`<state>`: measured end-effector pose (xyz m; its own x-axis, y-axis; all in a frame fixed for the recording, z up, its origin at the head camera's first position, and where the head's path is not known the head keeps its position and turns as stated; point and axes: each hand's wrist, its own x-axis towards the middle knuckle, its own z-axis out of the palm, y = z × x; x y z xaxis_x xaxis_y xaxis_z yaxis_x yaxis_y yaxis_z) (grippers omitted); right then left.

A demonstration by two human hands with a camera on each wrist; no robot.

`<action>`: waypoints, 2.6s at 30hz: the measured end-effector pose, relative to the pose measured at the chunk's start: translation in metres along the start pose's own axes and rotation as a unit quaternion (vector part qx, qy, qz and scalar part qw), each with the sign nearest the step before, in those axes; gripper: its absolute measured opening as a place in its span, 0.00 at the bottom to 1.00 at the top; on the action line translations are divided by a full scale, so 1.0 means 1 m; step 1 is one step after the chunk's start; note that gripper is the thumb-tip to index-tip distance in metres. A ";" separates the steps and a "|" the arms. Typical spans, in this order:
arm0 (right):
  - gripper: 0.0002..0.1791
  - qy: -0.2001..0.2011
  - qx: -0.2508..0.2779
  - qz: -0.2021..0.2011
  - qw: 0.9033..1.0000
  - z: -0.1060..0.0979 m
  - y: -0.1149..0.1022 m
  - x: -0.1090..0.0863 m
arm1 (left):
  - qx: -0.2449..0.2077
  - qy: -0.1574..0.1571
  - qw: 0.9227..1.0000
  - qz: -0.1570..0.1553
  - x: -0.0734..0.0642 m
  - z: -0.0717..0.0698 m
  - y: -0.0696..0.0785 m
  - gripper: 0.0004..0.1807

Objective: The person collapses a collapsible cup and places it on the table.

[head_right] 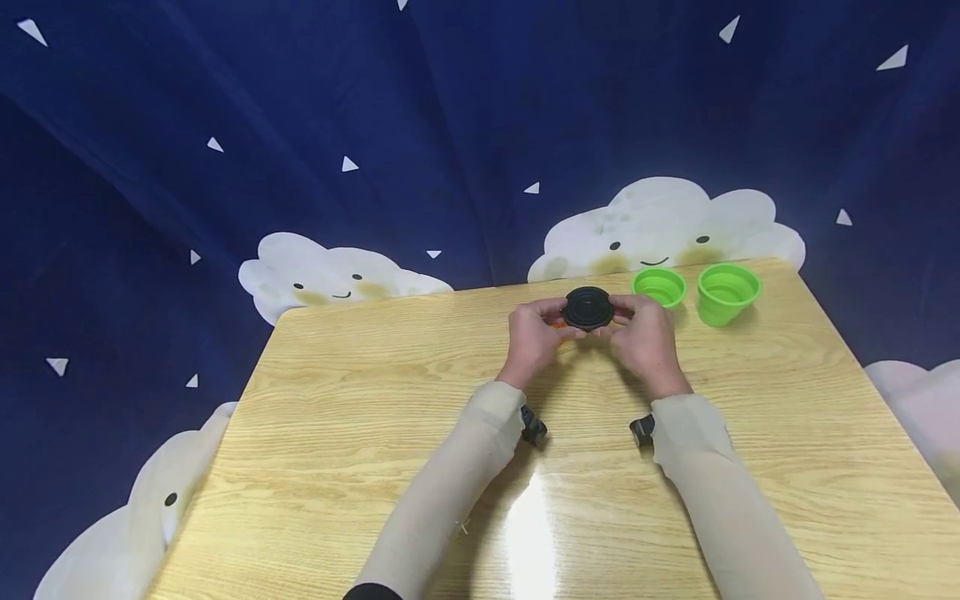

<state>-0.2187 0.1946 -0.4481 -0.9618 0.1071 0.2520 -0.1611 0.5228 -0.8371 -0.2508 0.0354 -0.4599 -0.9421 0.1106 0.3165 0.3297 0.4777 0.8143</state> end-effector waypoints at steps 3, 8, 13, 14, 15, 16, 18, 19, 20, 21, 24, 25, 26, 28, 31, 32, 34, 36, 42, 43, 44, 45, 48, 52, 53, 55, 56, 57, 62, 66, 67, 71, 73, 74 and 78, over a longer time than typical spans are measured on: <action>0.29 -0.001 -0.014 0.008 1.000 0.001 0.008 0.001 | 0.027 -0.005 1.000 -0.002 0.002 0.007 -0.003 0.28; 0.29 -0.016 -0.034 0.015 0.999 0.003 0.018 0.004 | 0.065 -0.014 0.997 -0.030 0.004 0.015 -0.007 0.28; 0.30 -0.037 -0.045 0.021 0.998 0.006 0.020 0.003 | 0.072 -0.018 0.996 -0.047 0.004 0.016 -0.011 0.28; 0.30 -0.038 -0.050 0.022 0.998 0.007 0.021 0.003 | 0.077 -0.019 0.996 -0.045 0.004 0.017 -0.011 0.28; 0.30 -0.037 -0.053 0.020 0.998 0.007 0.021 0.003 | 0.084 -0.022 0.995 -0.042 0.004 0.017 -0.012 0.28; 0.30 -0.037 -0.057 0.019 0.998 0.008 0.021 0.003 | 0.092 -0.025 0.995 -0.039 0.004 0.017 -0.012 0.27; 0.29 -0.034 -0.069 0.015 0.997 0.009 0.022 0.003 | 0.104 -0.033 0.993 -0.034 0.004 0.018 -0.012 0.28; 0.29 -0.033 -0.078 0.013 0.996 0.010 0.023 0.003 | 0.110 -0.037 0.993 -0.034 0.004 0.019 -0.012 0.27; 0.29 -0.032 -0.087 0.013 0.996 0.010 0.023 0.004 | 0.117 -0.041 0.992 -0.033 0.004 0.020 -0.012 0.27; 0.29 -0.033 -0.095 0.013 0.995 0.011 0.023 0.004 | 0.123 -0.045 0.991 -0.033 0.004 0.020 -0.012 0.27; 0.28 -0.032 -0.117 0.017 0.993 0.012 0.024 0.004 | 0.135 -0.051 0.989 -0.040 0.005 0.022 -0.012 0.27; 0.28 -0.031 -0.124 0.016 0.992 0.013 0.024 0.004 | 0.140 -0.052 0.988 -0.043 0.006 0.023 -0.011 0.28; 0.28 -0.030 -0.131 0.016 0.991 0.013 0.024 0.005 | 0.148 -0.054 0.987 -0.044 0.006 0.024 -0.011 0.28; 0.28 -0.028 -0.148 0.013 0.988 0.013 0.025 0.005 | 0.166 -0.057 0.983 -0.044 0.007 0.026 -0.011 0.29; 0.27 -0.032 -0.168 0.011 0.985 0.013 0.027 0.005 | 0.201 -0.064 0.977 -0.039 0.008 0.029 -0.012 0.29; 0.27 -0.035 -0.172 0.012 0.984 0.012 0.028 0.005 | 0.215 -0.067 0.974 -0.036 0.008 0.030 -0.012 0.28; 0.26 -0.041 -0.177 0.017 0.983 0.013 0.029 0.005 | 0.238 -0.074 0.968 -0.033 0.008 0.033 -0.012 0.28; 0.26 -0.044 -0.183 0.018 0.982 0.013 0.030 0.005 | 0.255 -0.083 0.963 -0.036 0.008 0.035 -0.012 0.28; 0.26 -0.039 -0.198 0.017 0.979 0.012 0.031 0.005 | 0.320 -0.114 0.940 -0.016 0.011 0.038 -0.010 0.25; 0.26 -0.038 -0.199 0.017 0.979 0.012 0.031 0.005 | 0.330 -0.119 0.936 -0.011 0.012 0.038 -0.008 0.24; 0.26 -0.038 -0.199 0.019 0.979 0.012 0.031 0.005 | 0.336 -0.124 0.934 -0.008 0.012 0.038 -0.007 0.23; 0.26 -0.038 -0.200 0.020 0.979 0.012 0.031 0.006 | 0.338 -0.129 0.932 -0.006 0.013 0.038 -0.007 0.23; 0.25 -0.038 -0.204 0.016 0.978 0.011 0.032 0.006 | 0.341 -0.143 0.929 -0.004 0.014 0.038 -0.005 0.21; 0.25 -0.039 -0.206 0.012 0.978 0.011 0.034 0.007 | 0.354 -0.163 0.921 -0.001 0.016 0.038 -0.004 0.19; 0.25 -0.041 -0.205 0.013 0.978 0.011 0.034 0.007 | 0.362 -0.168 0.917 0.003 0.016 0.038 -0.003 0.18; 0.25 -0.044 -0.203 0.016 0.978 0.010 0.034 0.007 | 0.374 -0.174 0.911 0.011 0.017 0.038 -0.002 0.18; 0.25 -0.046 -0.201 0.016 0.978 0.010 0.034 0.007 | 0.380 -0.174 0.908 0.015 0.017 0.038 -0.001 0.18; 0.25 -0.049 -0.200 0.017 0.978 0.009 0.034 0.007 | 0.386 -0.174 0.906 0.019 0.017 0.039 -0.002 0.18; 0.26 -0.066 -0.186 0.028 0.980 0.006 0.034 0.006 | 0.380 -0.173 0.908 0.015 0.017 0.039 0.000 0.21; 0.27 -0.069 -0.164 0.033 0.984 0.000 0.032 0.002 | 0.345 -0.169 0.923 0.003 0.019 0.035 0.008 0.21; 0.27 -0.066 -0.157 0.033 0.985 -0.002 0.032 0.001 | 0.335 -0.167 0.927 0.001 0.020 0.034 0.011 0.21; 0.26 -0.054 -0.135 0.048 0.988 -0.014 0.026 -0.005 | 0.278 -0.153 0.948 -0.013 0.021 0.028 0.023 0.23; 0.27 -0.051 -0.123 0.062 0.989 -0.021 0.022 -0.007 | 0.246 -0.140 0.959 -0.019 0.021 0.027 0.026 0.27; 0.27 -0.050 -0.118 0.071 0.989 -0.024 0.021 -0.007 | 0.228 -0.134 0.964 -0.023 0.021 0.027 0.028 0.29; 0.26 -0.032 -0.115 0.099 0.988 -0.035 0.017 -0.010 | 0.188 -0.115 0.975 -0.029 0.021 0.028 0.032 0.31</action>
<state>-0.2042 0.2320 -0.4480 -0.9828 0.1758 0.0573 0.0782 0.6757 -0.7330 -0.2614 0.0773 -0.4407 -0.9617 0.2458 0.1216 0.2700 0.7700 0.5781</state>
